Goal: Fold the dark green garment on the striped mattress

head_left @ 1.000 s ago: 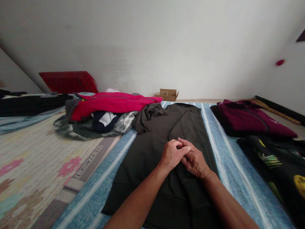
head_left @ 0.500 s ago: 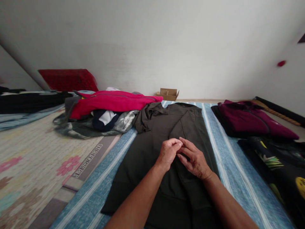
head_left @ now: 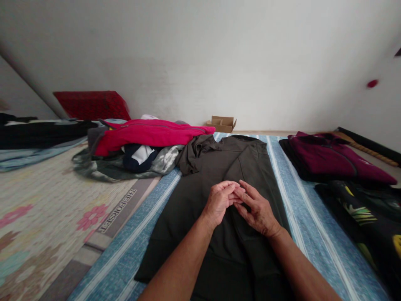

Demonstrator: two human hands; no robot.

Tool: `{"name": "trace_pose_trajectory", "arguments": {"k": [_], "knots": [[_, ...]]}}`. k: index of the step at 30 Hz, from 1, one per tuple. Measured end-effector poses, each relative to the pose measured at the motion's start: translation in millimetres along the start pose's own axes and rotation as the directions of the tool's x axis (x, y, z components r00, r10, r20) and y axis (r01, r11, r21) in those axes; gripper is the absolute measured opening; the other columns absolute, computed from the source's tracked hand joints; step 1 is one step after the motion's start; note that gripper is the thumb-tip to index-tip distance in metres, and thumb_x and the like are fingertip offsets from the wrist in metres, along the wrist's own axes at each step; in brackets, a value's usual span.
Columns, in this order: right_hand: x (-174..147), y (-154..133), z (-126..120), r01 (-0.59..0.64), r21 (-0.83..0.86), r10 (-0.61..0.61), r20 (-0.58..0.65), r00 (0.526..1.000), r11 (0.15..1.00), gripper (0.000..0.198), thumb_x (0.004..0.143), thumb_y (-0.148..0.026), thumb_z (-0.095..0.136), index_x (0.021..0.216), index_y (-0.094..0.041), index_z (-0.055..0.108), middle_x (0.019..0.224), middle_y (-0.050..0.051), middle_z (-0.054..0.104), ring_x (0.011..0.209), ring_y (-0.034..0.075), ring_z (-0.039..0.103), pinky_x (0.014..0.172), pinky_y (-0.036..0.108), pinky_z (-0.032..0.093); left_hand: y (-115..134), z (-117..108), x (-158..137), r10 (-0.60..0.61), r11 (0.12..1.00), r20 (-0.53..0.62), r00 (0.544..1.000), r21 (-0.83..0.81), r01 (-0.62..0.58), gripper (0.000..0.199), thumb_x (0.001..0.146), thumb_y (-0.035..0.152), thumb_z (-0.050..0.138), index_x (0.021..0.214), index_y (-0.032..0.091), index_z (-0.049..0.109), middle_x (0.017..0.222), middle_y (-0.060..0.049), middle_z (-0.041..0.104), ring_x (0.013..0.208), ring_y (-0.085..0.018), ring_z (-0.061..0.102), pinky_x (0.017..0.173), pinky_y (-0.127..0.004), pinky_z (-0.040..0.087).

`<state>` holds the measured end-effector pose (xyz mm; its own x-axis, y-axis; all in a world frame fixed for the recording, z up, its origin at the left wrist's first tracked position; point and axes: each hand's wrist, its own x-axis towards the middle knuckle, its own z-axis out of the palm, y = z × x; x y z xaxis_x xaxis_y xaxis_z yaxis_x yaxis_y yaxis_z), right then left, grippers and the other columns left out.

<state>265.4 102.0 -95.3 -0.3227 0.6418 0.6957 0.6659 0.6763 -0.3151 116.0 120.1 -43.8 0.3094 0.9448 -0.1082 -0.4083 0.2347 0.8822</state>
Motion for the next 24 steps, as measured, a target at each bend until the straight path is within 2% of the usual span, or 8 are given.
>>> {"name": "trace_pose_trajectory", "arguments": {"k": [4,10,16,24], "knots": [[-0.6,-0.4,0.0,-0.017,-0.003,0.017,0.017,1.000,1.000,0.051,0.084,-0.022,0.055,0.133,-0.026,0.045,0.140,0.011,0.040,0.123,0.025,0.046,0.093,0.040,0.049,1.0,-1.5,-0.7,-0.003,1.000,0.038,0.999,0.014,0.002,0.025,0.072,0.032,0.069,0.085,0.011,0.064,0.083,-0.011,0.070,0.072,-0.018,0.066,0.072,-0.032,0.050],[-1.9,-0.5,0.2,-0.082,0.014,0.081,0.037,0.996,0.997,0.044,0.085,-0.026,0.055,0.128,-0.025,0.050,0.138,0.012,0.042,0.118,0.025,0.051,0.090,0.038,0.051,4.0,-1.9,-3.3,0.007,0.999,0.108,0.994,0.053,-0.013,0.026,0.071,0.028,0.071,0.089,0.011,0.066,0.091,-0.012,0.070,0.080,-0.018,0.065,0.079,-0.032,0.048],[-3.5,0.5,2.1,-0.103,0.037,0.102,0.036,0.994,0.994,0.041,0.086,-0.028,0.055,0.126,-0.023,0.052,0.134,0.013,0.045,0.113,0.025,0.054,0.087,0.037,0.052,7.0,-1.1,-4.8,0.009,0.997,0.129,0.992,0.072,-0.018,0.028,0.070,0.023,0.071,0.094,0.009,0.068,0.098,-0.014,0.069,0.087,-0.021,0.064,0.082,-0.034,0.048],[-2.1,-0.1,0.6,-0.101,0.077,0.097,0.049,0.994,0.992,0.049,0.084,-0.026,0.056,0.132,-0.027,0.046,0.131,0.010,0.048,0.114,0.022,0.054,0.090,0.035,0.051,6.6,-2.8,-5.8,0.022,0.997,0.168,0.986,0.068,-0.034,0.025,0.072,0.020,0.067,0.095,0.011,0.070,0.102,-0.013,0.069,0.094,-0.023,0.063,0.086,-0.035,0.048]]}}
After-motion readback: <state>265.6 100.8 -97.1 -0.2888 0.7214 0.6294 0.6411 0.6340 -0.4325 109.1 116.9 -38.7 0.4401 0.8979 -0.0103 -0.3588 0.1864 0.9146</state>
